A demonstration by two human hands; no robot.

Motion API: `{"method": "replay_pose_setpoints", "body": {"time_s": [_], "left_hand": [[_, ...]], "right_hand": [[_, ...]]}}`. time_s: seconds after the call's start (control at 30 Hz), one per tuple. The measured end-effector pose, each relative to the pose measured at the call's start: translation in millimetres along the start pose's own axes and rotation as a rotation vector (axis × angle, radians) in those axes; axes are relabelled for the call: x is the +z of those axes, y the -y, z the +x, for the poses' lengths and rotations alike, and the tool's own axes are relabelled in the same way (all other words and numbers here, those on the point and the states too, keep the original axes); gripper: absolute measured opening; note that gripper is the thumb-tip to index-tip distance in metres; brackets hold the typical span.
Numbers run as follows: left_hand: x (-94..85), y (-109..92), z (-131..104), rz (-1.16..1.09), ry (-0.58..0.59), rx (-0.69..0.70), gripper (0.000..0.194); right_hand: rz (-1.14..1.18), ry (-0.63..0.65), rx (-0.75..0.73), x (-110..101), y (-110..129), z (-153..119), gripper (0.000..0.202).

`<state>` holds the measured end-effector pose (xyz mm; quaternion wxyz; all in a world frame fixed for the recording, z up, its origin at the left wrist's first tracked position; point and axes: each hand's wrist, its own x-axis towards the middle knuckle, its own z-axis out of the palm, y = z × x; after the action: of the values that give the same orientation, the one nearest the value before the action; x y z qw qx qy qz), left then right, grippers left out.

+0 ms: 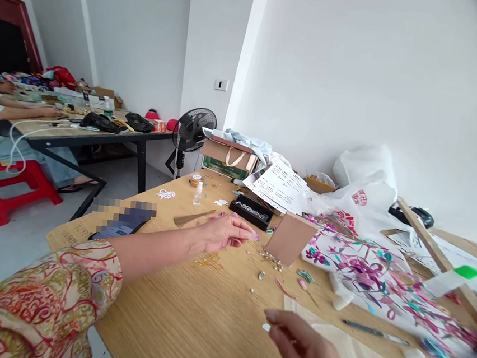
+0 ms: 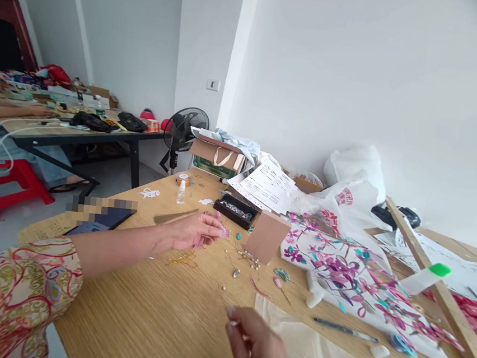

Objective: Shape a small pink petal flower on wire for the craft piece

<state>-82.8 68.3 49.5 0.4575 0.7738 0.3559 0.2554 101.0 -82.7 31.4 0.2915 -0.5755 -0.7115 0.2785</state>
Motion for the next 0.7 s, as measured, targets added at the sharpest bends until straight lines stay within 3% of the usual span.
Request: {"method": "replay_pose_setpoints", "body": {"time_s": [0.03,0.13,0.23,0.33,0.5,0.7], "left_hand": [[8.1,-5,-4,-0.075,0.003,0.001,0.034],[34.4,-19,-16,-0.569,-0.010,-0.083,0.026],[57.4,-32,-23,-0.727,-0.009,-0.084,0.023],[71.8,-41,-26,-0.757,0.020,-0.014,0.019],[80.4,-51,-32,-0.658,0.040,0.051,0.021],[93.0,-47,-33,-0.620,0.231,0.046,0.030]], "right_hand": [[0.136,-0.064,0.089,-3,5,5,0.022],[0.536,-0.188,0.251,-3,18,15,0.030],[0.795,-0.278,0.291,0,28,21,0.029],[0.879,-0.380,0.291,0,26,21,0.024],[0.875,-0.462,0.245,-4,10,11,0.019],[0.883,-0.512,0.180,-5,0,1,0.016]]}}
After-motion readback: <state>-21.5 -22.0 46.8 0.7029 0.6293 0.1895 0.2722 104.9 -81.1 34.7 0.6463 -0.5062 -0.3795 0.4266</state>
